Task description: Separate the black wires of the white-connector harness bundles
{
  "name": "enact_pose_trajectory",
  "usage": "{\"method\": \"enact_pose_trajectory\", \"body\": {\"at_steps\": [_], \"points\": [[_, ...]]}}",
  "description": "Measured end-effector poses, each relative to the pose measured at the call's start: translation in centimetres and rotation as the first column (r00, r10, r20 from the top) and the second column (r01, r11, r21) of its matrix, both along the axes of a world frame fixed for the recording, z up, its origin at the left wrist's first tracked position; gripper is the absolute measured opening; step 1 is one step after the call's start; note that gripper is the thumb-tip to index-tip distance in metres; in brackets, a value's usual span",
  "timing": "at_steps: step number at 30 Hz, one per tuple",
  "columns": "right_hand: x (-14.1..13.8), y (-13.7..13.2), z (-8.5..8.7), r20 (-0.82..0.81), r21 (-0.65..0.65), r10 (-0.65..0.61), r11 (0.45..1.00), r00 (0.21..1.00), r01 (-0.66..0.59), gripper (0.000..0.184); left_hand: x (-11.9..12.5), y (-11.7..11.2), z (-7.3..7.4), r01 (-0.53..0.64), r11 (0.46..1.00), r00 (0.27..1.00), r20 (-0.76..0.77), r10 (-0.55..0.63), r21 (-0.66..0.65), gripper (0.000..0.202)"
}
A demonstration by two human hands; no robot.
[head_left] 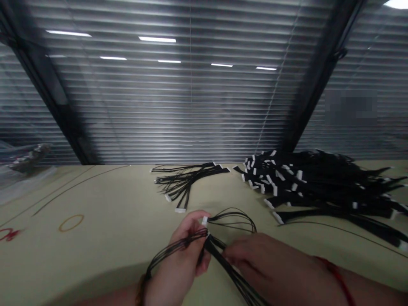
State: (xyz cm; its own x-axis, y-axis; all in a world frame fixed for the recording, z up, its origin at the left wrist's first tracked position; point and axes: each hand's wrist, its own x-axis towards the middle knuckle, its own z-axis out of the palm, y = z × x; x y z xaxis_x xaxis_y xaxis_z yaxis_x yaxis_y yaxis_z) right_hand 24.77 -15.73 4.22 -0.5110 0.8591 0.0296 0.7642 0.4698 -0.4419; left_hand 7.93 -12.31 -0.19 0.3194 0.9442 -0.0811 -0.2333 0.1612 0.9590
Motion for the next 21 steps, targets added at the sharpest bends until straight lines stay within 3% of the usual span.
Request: {"method": "enact_pose_trajectory", "body": {"at_steps": [9, 19, 21], "points": [[-0.9, 1.4, -1.6, -0.294, -0.177, -0.144, 0.98, 0.945, 0.094, 0.021, 0.1, -0.1, 0.0, 0.029, 0.998, 0.999, 0.04, -0.027, -0.056, 0.028], [-0.7, 1.2, -1.0, -0.281, -0.093, -0.197, 0.98, 0.939, 0.177, 0.016, 0.1, -0.2, 0.4, 0.021, 0.997, 0.999, -0.025, -0.023, -0.081, 0.028], [0.1, 1.3, -0.2, -0.344, -0.269, -0.222, 0.954, 0.912, 0.131, 0.018, 0.1, -0.1, 0.5, 0.0, 0.996, 0.999, -0.047, -0.004, -0.088, 0.029]]}}
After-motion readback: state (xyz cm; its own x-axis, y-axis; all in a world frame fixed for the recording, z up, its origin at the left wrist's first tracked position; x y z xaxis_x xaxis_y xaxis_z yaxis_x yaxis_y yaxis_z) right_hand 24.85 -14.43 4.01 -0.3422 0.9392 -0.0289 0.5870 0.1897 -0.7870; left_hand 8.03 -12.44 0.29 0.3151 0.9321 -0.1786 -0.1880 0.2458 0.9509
